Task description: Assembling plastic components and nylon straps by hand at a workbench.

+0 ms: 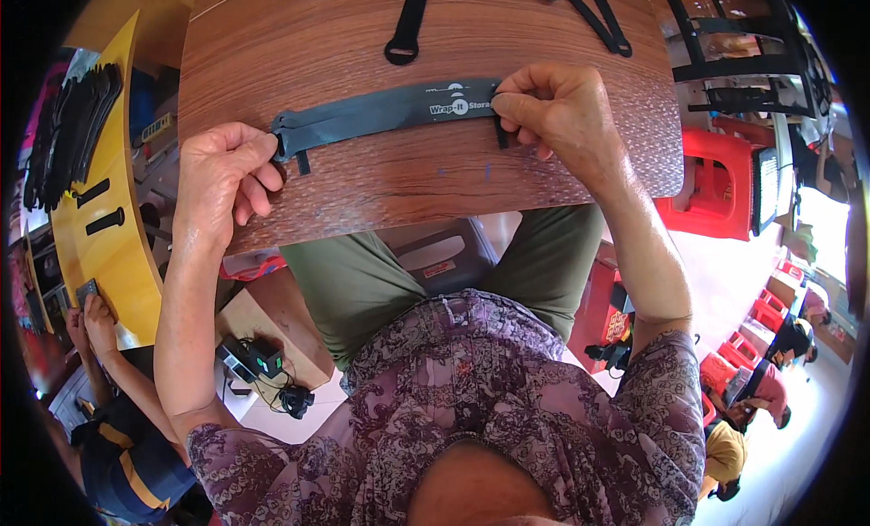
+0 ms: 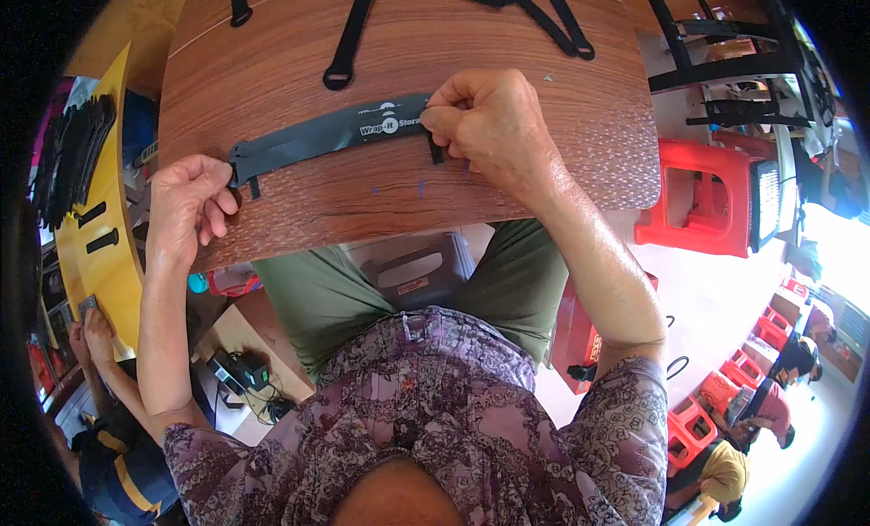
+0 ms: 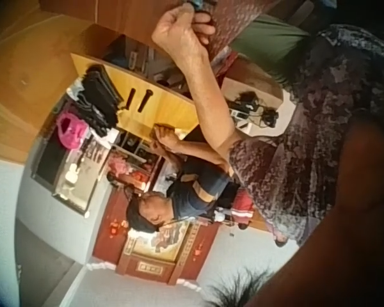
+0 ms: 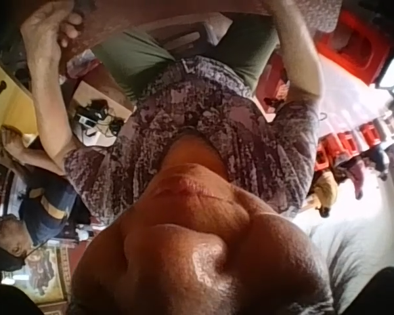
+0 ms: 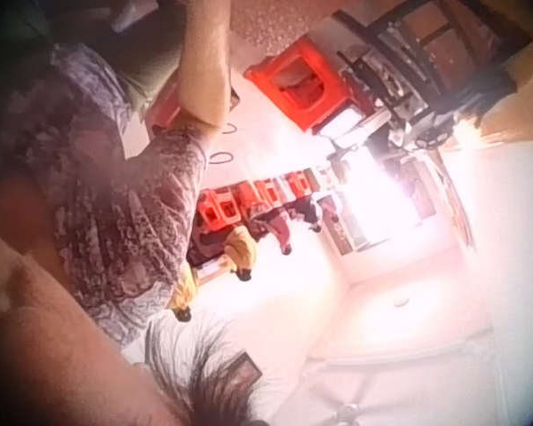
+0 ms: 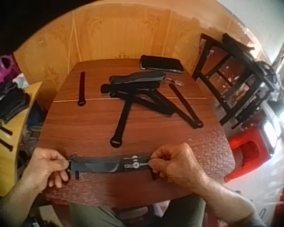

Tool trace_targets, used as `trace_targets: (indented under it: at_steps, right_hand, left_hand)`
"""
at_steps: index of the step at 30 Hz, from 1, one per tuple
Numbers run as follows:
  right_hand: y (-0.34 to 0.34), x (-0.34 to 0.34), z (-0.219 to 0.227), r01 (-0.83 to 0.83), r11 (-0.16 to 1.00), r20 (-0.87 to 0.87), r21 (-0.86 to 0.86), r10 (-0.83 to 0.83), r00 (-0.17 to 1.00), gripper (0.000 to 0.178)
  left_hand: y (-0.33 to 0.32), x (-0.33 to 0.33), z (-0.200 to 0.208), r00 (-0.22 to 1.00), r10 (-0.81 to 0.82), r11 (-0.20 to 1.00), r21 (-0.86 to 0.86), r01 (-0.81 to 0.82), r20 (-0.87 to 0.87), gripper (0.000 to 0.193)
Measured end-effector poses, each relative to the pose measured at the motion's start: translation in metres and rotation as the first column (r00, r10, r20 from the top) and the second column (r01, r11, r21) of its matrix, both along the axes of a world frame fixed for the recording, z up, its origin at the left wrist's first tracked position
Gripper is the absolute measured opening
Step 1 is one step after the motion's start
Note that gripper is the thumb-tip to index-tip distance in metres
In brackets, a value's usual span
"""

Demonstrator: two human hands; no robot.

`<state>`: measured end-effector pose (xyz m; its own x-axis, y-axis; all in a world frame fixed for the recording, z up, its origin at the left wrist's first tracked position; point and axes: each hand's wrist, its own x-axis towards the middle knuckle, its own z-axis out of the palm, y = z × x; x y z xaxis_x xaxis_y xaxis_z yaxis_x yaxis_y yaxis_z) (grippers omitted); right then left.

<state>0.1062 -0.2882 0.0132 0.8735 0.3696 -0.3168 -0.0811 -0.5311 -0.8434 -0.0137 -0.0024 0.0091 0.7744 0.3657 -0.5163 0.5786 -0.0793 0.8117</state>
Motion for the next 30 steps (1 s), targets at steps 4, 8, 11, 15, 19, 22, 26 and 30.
trace_targets:
  at_steps: [4, 8, 11, 15, 19, 22, 26, 30]
  right_hand:
    - [0.0004, 0.0004, 0.0005, -0.001, 1.000, 0.002, -0.030, 0.001, 1.000, 0.012]
    - [0.0007, 0.0012, 0.0003, -0.002, 1.000, -0.010, -0.030, 0.001, 1.000, 0.012]
    - [0.0007, 0.0013, 0.0008, 0.006, 0.999, -0.003, -0.044, -0.006, 1.000, 0.012]
    - [0.0034, 0.0002, 0.0016, 0.001, 0.999, -0.007, -0.047, -0.001, 1.000, 0.012]
    - [0.0054, -0.0008, 0.0033, 0.008, 0.999, -0.029, -0.036, -0.009, 1.000, 0.011]
    - [0.0045, -0.0011, 0.0048, 0.012, 0.999, -0.046, -0.035, -0.014, 0.999, 0.010]
    - [0.0056, -0.0018, 0.0045, 0.012, 0.999, -0.035, -0.045, -0.013, 0.999, 0.009]
    - [0.0046, -0.0007, 0.0036, 0.007, 0.999, -0.047, -0.046, -0.010, 0.999, 0.008]
  left_hand:
    - [-0.0008, 0.0009, -0.0008, 1.000, 0.005, 1.000, 0.007, -0.005, -0.014, 0.016]
    - [-0.0015, 0.0005, 0.0008, 1.000, 0.007, 1.000, 0.011, -0.007, -0.010, 0.016]
    - [-0.0015, 0.0019, 0.0014, 1.000, 0.002, 1.000, 0.005, -0.002, -0.005, 0.015]
    - [0.0003, 0.0009, 0.0021, 1.000, -0.002, 1.000, 0.004, 0.003, -0.012, 0.014]
    - [-0.0013, 0.0010, 0.0059, 0.999, 0.024, 1.000, 0.012, -0.024, -0.028, 0.013]
    - [-0.0022, 0.0015, 0.0054, 0.999, 0.027, 1.000, -0.009, -0.028, -0.023, 0.014]
    - [-0.0030, 0.0024, 0.0066, 0.999, 0.024, 0.999, -0.023, -0.025, -0.040, 0.015]
    - [-0.0031, 0.0035, 0.0069, 0.999, 0.020, 1.000, -0.022, -0.021, -0.046, 0.014]
